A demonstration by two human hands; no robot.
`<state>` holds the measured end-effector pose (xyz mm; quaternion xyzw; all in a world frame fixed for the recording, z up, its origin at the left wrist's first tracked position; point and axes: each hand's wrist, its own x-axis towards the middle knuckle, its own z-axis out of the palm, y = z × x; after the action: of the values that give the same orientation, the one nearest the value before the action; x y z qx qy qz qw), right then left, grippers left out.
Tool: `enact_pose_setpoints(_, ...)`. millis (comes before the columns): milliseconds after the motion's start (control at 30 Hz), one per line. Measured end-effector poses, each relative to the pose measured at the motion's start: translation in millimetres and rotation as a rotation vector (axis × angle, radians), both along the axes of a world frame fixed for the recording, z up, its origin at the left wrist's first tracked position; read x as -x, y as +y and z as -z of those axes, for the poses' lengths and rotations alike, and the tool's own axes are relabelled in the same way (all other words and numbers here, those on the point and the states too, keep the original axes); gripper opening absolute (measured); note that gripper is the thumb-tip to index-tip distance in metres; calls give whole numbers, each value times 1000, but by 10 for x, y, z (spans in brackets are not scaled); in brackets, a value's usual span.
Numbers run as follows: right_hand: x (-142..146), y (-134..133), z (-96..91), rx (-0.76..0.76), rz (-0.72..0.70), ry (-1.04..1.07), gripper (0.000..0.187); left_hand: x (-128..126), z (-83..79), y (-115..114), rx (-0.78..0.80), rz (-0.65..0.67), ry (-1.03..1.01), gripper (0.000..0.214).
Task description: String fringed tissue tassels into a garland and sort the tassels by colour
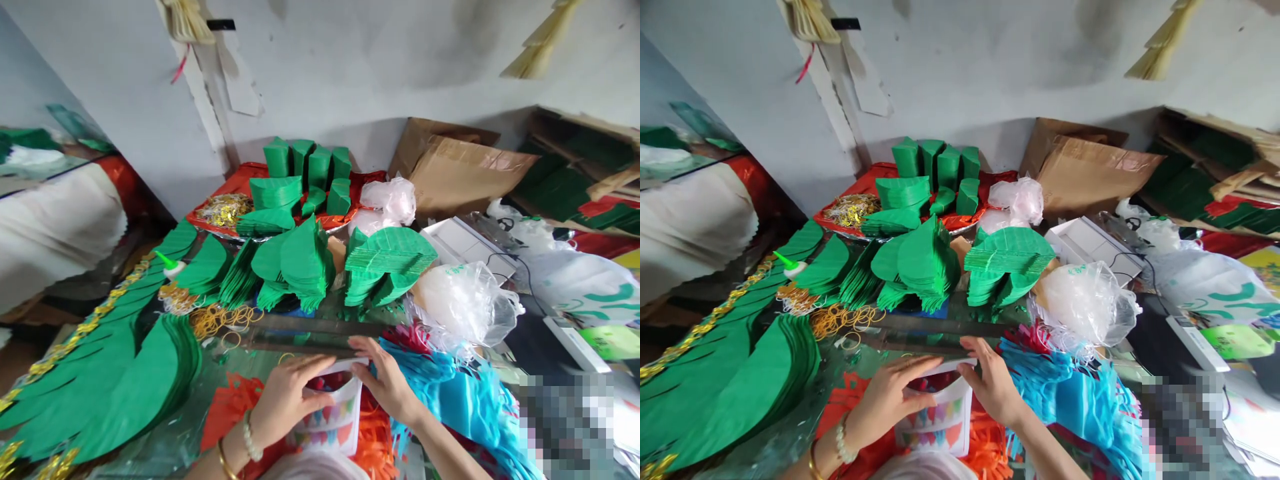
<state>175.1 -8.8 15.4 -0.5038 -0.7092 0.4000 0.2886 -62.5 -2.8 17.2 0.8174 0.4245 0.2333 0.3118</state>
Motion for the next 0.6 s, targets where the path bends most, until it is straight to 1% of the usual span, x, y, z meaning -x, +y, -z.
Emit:
enact_pose_setpoints(67,60,-52,-63,-126,109,-78,26,7,16,-1,42,-57,-9,43)
enact_pose_setpoints(100,101,-81,-118,-189,120,-122,19,8,29,-3,57,-74,-12,43)
enact_pose_setpoints(133,151,-110,-182,-245,95,-160,14,8,48,-5,62,-82,-16,44)
enact_pose_setpoints(167,209,-140,-245,-295,32,-191,14,9,71,-8,57,-80,-21,46)
enact_pose_setpoints(233,342,-194,-337,-351,-153,-235,20,16,126,-11,29,-57,-34,47)
enact_pose_setpoints(267,409,-216,-358,-352,-235,-253,24,22,154,-13,14,-45,-41,46)
enact_pose_setpoints(300,473,-232,-360,-339,-285,-274,27,28,179,-15,3,-37,-46,45)
enact_pose_setpoints(333,527,-242,-347,-318,-298,-303,27,33,201,-19,-4,-32,-49,44)
enact_pose_setpoints(433,621,-237,-281,-215,-249,-458,15,36,233,-42,-8,-32,-50,46)
enact_pose_setpoints(467,630,-225,-270,-183,-235,-528,17,35,229,-50,-4,-27,-50,46)
enact_pose_setpoints(533,631,-194,-277,-133,-226,-660,29,40,192,-54,22,0,-57,49)
enact_pose_setpoints(600,629,-161,-311,-117,-221,-734,40,69,118,-28,76,64,-81,59)
